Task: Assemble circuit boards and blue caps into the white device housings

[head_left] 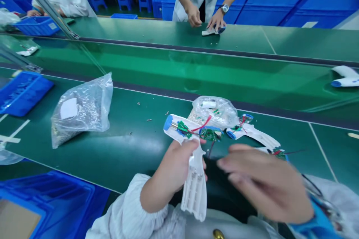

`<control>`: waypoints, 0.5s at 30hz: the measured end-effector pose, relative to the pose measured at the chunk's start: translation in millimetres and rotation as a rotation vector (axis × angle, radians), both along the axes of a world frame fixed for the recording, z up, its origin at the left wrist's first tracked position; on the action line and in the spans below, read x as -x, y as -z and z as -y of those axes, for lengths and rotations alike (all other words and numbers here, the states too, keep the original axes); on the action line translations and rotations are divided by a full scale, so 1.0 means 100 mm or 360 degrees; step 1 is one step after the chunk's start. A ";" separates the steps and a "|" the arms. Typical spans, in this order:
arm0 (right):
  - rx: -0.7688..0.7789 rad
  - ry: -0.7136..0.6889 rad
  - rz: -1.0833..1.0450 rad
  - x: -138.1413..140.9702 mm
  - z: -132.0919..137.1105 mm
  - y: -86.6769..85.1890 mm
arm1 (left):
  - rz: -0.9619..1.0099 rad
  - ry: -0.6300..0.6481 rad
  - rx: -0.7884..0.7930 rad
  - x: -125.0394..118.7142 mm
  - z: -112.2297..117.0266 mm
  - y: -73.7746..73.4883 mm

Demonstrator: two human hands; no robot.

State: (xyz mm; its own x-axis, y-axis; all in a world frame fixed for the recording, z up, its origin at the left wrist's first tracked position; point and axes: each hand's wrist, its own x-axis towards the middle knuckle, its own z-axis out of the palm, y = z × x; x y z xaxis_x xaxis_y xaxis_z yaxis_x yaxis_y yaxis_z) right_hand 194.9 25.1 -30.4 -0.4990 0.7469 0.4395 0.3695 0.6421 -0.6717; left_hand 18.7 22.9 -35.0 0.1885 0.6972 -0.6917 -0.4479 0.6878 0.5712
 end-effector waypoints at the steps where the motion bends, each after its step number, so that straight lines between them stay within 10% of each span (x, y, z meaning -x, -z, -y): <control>1: 0.0196 0.0141 -0.0215 -0.02 -0.09 -0.02 | 0.0037 0.0092 0.0002 0.03 0.00 0.00; 3: 0.0783 0.0279 -0.0662 0.01 -0.30 -0.03 | 0.0125 0.0318 -0.0019 0.09 0.01 0.00; 8: 0.2349 -0.0605 -0.0975 0.43 -0.54 0.05 | 0.0239 0.0813 -0.0120 0.15 0.02 0.02; 15: 0.2235 -0.0494 -0.1362 0.61 -0.43 0.03 | 0.0029 0.0754 -0.0523 0.32 -0.09 0.13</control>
State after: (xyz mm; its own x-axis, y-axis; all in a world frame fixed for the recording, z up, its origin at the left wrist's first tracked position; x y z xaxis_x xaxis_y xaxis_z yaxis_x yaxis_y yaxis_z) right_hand 133.8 68.3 -33.7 -0.6794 0.6954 -0.2343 -0.3995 -0.6183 -0.6768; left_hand -13.7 31.5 -47.7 0.5425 0.7114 -0.4468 -0.1459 0.6035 0.7839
